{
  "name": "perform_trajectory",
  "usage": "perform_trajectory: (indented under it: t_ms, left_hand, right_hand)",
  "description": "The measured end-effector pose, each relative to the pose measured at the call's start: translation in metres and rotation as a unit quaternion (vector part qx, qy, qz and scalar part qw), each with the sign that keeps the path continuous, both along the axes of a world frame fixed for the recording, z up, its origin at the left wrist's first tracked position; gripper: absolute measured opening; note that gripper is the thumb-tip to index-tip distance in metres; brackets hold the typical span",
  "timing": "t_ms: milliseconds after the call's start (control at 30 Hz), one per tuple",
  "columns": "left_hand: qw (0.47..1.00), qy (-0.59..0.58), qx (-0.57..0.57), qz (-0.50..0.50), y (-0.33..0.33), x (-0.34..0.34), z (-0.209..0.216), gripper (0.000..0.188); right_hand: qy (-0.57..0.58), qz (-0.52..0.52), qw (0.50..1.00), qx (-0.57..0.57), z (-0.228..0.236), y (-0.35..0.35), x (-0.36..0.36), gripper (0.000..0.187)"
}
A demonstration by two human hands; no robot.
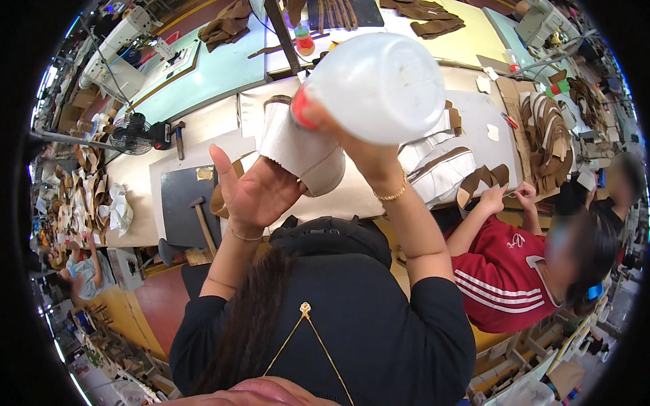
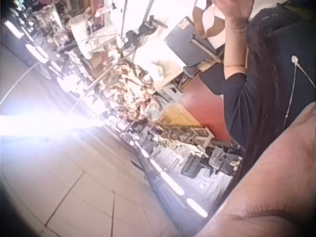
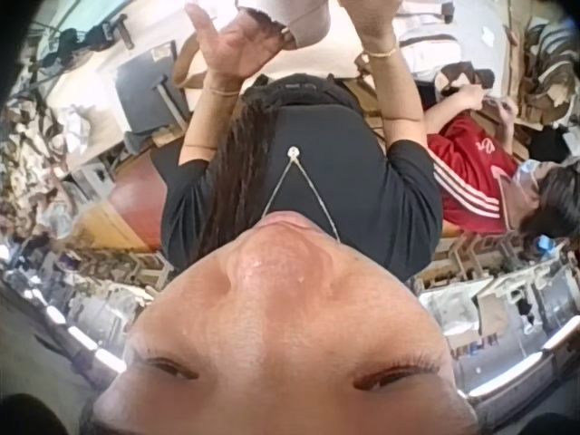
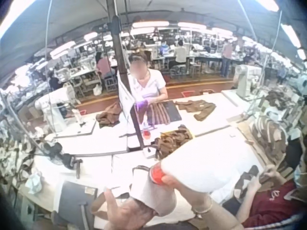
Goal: The person applies glue from a plastic bottle with a red nozzle to the edges of white leather pieces. They hold each piece in one hand and squeeze the bottle with the other, then place the glued piece on the table.
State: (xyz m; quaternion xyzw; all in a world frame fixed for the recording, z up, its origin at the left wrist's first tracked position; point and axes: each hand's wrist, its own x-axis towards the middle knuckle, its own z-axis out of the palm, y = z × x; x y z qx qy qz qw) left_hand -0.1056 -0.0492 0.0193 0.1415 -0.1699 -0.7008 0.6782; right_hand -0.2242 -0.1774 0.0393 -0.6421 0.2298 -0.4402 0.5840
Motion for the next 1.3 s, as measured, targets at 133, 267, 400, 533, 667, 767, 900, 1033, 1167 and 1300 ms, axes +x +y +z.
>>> perform_trajectory:
  t_ms: [133,267,400,533,667,767,900,1033,1167,1300]
  left_hand:
    - [0.999,-0.033,0.032,0.013,-0.003,-0.001,0.006,0.119]
    - [0.999,-0.024,0.029,0.008,-0.006,0.001,0.003,0.123]
    - [0.999,0.016,-0.037,-0.034,-0.007,0.005,-0.016,0.126]
    - [0.978,-0.201,0.051,-0.003,-0.006,-0.003,-0.004,0.130]
    - [0.955,-0.295,-0.002,-0.013,-0.009,-0.007,-0.007,0.132]
    - [0.935,-0.355,-0.006,-0.012,-0.007,-0.006,-0.009,0.132]
    - [0.920,-0.390,-0.004,-0.022,-0.006,-0.005,-0.010,0.127]
    - [0.920,-0.387,0.012,-0.062,-0.009,0.005,-0.009,0.129]
    - [0.968,-0.248,-0.007,-0.034,-0.013,-0.002,-0.010,0.129]
    - [0.992,-0.123,0.033,-0.004,-0.009,-0.004,0.002,0.127]
  right_hand:
    - [0.042,0.012,0.979,-0.201,-0.026,0.006,-0.007,0.042]
    - [0.033,0.094,0.995,-0.012,-0.038,0.002,-0.014,0.051]
    - [0.026,0.010,0.977,-0.213,-0.018,0.003,-0.008,0.049]
    - [-0.003,0.085,0.963,-0.254,-0.024,-0.013,-0.012,0.048]
    - [0.036,-0.003,0.983,-0.178,-0.003,-0.017,-0.003,0.049]
    - [0.001,0.027,0.972,-0.233,-0.025,-0.019,-0.002,0.055]
    - [0.083,0.013,0.940,-0.332,-0.030,-0.027,-0.007,0.051]
    - [0.119,-0.006,0.916,-0.384,-0.020,-0.022,-0.008,0.052]
    - [0.163,-0.005,0.958,-0.235,-0.034,-0.032,-0.013,0.054]
    - [-0.037,0.073,0.996,0.043,-0.067,-0.019,-0.020,0.050]
